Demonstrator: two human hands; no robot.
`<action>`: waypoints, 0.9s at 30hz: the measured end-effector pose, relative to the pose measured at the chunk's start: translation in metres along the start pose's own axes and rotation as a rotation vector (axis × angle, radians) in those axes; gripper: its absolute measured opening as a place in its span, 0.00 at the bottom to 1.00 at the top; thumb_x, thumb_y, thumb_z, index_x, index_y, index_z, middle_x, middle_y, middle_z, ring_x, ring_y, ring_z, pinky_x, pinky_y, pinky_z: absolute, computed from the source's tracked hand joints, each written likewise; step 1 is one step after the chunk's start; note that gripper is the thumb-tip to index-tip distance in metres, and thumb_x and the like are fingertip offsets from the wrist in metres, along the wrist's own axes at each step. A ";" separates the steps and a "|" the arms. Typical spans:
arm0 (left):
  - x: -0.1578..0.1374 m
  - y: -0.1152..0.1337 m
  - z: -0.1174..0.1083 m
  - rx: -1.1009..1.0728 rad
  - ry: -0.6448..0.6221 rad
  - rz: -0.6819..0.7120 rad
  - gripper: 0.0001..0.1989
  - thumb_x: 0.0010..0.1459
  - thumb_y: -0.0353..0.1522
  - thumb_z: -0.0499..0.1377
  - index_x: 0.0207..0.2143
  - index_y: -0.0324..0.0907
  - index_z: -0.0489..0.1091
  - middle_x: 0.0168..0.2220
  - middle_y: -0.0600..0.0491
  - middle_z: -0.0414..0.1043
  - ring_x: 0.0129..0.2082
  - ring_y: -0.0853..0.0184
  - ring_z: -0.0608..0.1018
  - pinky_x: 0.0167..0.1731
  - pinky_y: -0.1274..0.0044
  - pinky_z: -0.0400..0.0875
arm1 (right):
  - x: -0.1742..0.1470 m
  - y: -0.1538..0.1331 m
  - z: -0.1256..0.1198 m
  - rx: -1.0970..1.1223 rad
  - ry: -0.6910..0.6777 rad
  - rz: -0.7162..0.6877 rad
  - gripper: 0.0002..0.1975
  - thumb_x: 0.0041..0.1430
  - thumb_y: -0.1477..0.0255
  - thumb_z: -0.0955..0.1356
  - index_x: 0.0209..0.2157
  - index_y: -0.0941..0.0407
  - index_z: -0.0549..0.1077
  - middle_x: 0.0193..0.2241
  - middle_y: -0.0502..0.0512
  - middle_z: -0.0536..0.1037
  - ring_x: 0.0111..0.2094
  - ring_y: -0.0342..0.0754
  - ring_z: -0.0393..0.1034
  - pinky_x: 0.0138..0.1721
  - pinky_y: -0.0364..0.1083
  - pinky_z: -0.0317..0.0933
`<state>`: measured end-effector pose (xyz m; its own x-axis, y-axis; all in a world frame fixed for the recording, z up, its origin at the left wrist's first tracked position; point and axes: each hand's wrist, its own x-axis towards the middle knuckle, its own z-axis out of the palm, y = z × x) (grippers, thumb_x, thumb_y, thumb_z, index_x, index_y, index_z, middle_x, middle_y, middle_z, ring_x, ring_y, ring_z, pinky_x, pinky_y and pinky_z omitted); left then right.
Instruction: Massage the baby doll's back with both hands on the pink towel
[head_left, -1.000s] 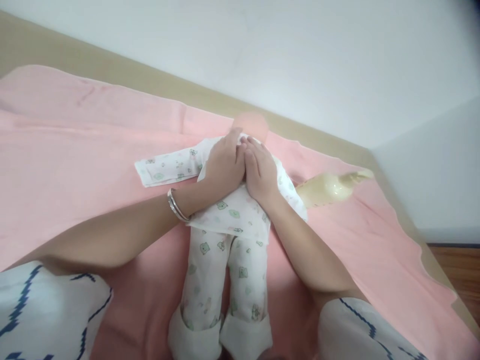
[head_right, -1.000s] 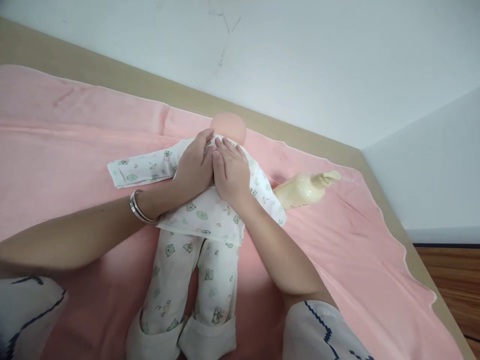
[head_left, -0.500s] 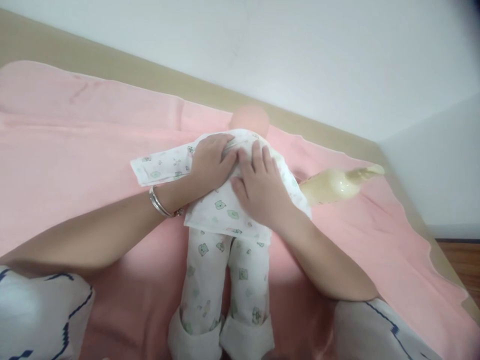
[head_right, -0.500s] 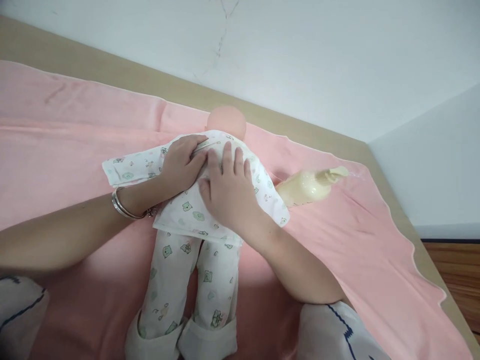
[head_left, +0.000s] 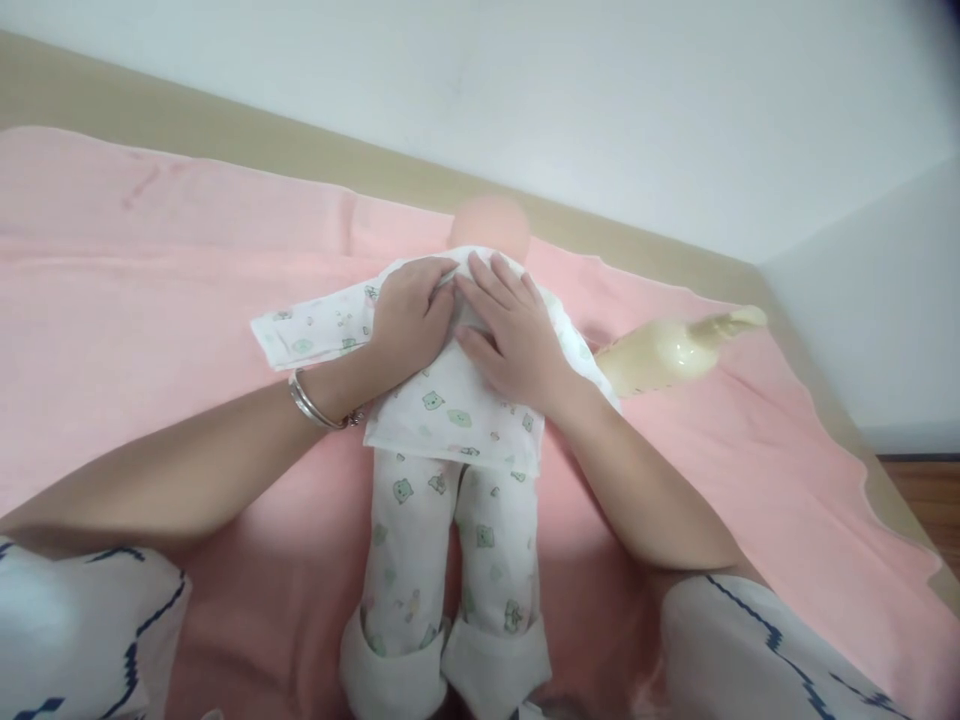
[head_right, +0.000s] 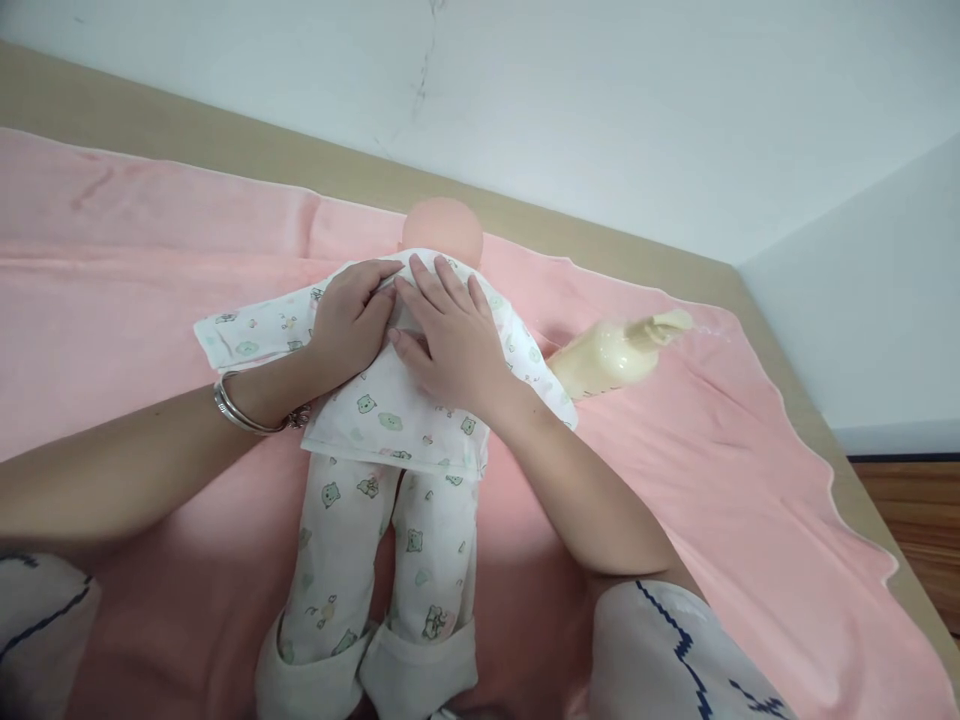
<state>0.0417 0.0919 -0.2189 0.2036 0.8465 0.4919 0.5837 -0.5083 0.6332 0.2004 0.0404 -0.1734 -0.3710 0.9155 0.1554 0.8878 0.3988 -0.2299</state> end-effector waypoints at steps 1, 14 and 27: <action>0.000 -0.001 0.000 0.004 0.001 -0.003 0.16 0.64 0.33 0.46 0.43 0.41 0.72 0.47 0.47 0.78 0.49 0.60 0.77 0.54 0.66 0.71 | 0.000 0.000 0.000 -0.002 0.007 0.003 0.30 0.67 0.66 0.57 0.69 0.56 0.58 0.73 0.53 0.49 0.74 0.56 0.37 0.73 0.66 0.36; -0.002 0.001 0.000 -0.010 0.007 -0.056 0.20 0.64 0.33 0.45 0.49 0.40 0.73 0.51 0.49 0.77 0.52 0.61 0.77 0.58 0.67 0.71 | -0.037 -0.058 0.014 -0.138 0.077 0.024 0.34 0.67 0.66 0.58 0.68 0.71 0.56 0.71 0.68 0.51 0.73 0.62 0.39 0.72 0.67 0.34; -0.001 -0.001 -0.001 -0.007 0.006 -0.032 0.19 0.63 0.32 0.46 0.48 0.43 0.73 0.49 0.49 0.78 0.50 0.60 0.77 0.56 0.66 0.71 | -0.007 -0.015 0.004 0.007 0.051 0.065 0.31 0.66 0.67 0.58 0.68 0.59 0.59 0.72 0.56 0.52 0.74 0.55 0.41 0.73 0.63 0.36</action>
<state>0.0403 0.0915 -0.2199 0.1807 0.8613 0.4749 0.5839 -0.4826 0.6529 0.1883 0.0277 -0.1750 -0.2985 0.9355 0.1888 0.9074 0.3395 -0.2477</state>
